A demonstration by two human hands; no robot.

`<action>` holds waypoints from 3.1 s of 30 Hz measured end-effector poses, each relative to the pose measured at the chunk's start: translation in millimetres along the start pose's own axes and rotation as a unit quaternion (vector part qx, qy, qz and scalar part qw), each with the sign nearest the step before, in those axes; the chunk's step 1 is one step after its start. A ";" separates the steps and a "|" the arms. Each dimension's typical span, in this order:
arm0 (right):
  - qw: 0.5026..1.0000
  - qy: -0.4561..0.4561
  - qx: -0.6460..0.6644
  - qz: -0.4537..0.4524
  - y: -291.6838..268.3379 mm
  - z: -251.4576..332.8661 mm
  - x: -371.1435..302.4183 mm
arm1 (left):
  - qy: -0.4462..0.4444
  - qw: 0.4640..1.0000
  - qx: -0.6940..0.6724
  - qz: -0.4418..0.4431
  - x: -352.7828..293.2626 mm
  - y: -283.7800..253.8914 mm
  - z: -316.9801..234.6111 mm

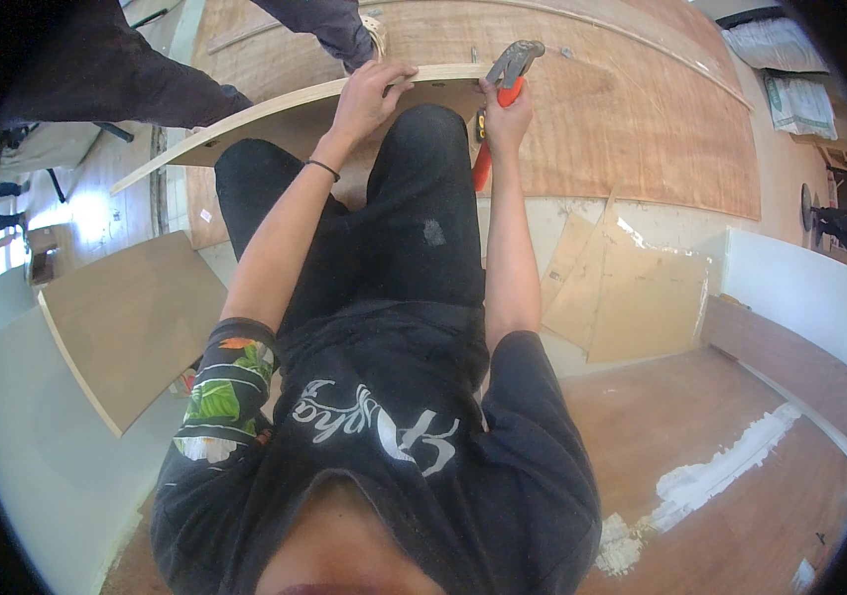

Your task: The person kneels on the floor and assembles a curved wooden structure by positioning thin wooden strips and securing them with a hammer. They repeatedly adjust the strips and tap them into place.

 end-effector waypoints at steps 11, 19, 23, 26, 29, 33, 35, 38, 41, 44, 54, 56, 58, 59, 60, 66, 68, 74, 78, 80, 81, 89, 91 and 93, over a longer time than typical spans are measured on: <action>0.999 0.019 0.030 0.038 5.2 5.9 -0.7 | -0.038 0.999 0.027 0.028 0.6 5.8 8.0; 0.989 0.049 0.139 0.034 3.2 4.4 -1.0 | -0.046 0.994 0.068 0.071 13.2 7.6 1.7; 0.986 0.084 0.146 0.014 -0.9 -6.9 -0.5 | -0.046 0.990 0.074 0.111 19.9 23.1 -2.7; 0.985 0.106 0.136 0.032 -0.5 -10.4 2.5 | -0.062 0.989 0.036 0.129 24.8 26.7 0.0; 0.982 0.114 0.138 0.052 -0.7 -8.9 6.5 | -0.086 0.977 0.053 0.189 30.3 39.7 1.3; 0.971 0.120 0.193 0.073 -1.9 -8.9 6.5 | 0.021 0.991 -0.022 0.133 51.1 58.4 -31.6; 0.964 0.137 0.219 0.063 -5.2 -15.0 4.2 | 0.037 0.985 -0.056 0.162 58.9 77.1 -38.5; 0.951 0.133 0.269 0.078 -4.5 -21.1 1.6 | -0.005 0.974 -0.120 0.193 61.1 95.1 -32.9; 0.944 0.115 0.298 0.083 -4.0 -24.4 3.4 | -0.021 0.972 -0.141 0.188 59.9 98.0 -27.6; 0.946 0.108 0.295 0.084 -3.2 -26.3 6.9 | 0.005 0.978 -0.127 0.166 59.6 94.3 -30.3; 0.955 0.099 0.271 0.066 -2.6 -25.3 10.4 | 0.039 0.982 -0.092 0.162 61.9 91.2 -38.9; 0.957 0.095 0.268 0.062 -1.2 -26.6 10.9 | 0.049 0.983 -0.084 0.153 62.7 89.0 -41.1; 0.957 0.093 0.266 0.063 0.0 -28.4 12.3 | 0.051 0.985 -0.072 0.150 63.6 87.4 -42.6; 0.957 0.092 0.266 0.067 0.6 -29.2 13.0 | 0.049 0.986 -0.065 0.148 63.2 86.3 -43.3; 0.958 0.101 0.262 0.059 -0.2 -32.2 13.6 | 0.042 0.986 -0.057 0.154 62.9 86.4 -43.3; 0.959 0.090 0.259 0.070 0.8 -36.9 15.9 | 0.045 0.987 -0.046 0.147 64.0 79.7 -48.6; 0.962 0.081 0.253 0.063 0.4 -36.7 16.5 | 0.051 0.988 -0.055 0.138 63.0 77.8 -50.7; 0.963 0.093 0.248 0.052 -0.1 -33.3 14.6 | 0.042 0.986 -0.052 0.151 62.8 83.2 -44.8; 0.958 0.104 0.259 0.061 -0.1 -29.3 15.7 | 0.045 0.981 0.015 0.187 61.5 78.4 -27.7; 0.966 0.096 0.226 0.078 1.5 -24.9 18.9 | 0.034 0.990 0.036 0.131 54.5 57.5 -16.7; 0.969 0.108 0.206 0.077 0.4 -24.7 19.9 | 0.020 0.992 0.055 0.114 51.3 49.9 -10.4; 0.981 0.013 -0.191 -0.014 -54.9 51.7 7.9 | 0.051 0.975 0.161 0.147 34.2 59.8 -11.0; 0.985 0.094 -0.145 0.030 -57.7 63.9 -1.3 | 0.057 0.977 0.166 0.124 31.6 60.5 -14.1; 0.974 0.165 -0.136 0.078 -50.8 73.9 -7.5 | 0.051 0.975 0.183 0.116 29.8 62.4 -13.5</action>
Point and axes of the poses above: each hand's wrist, its own x-axis towards the middle knuckle, its own y-axis out of the palm, z = x × y, the point moved 8 cm from there along x, towards the middle knuckle
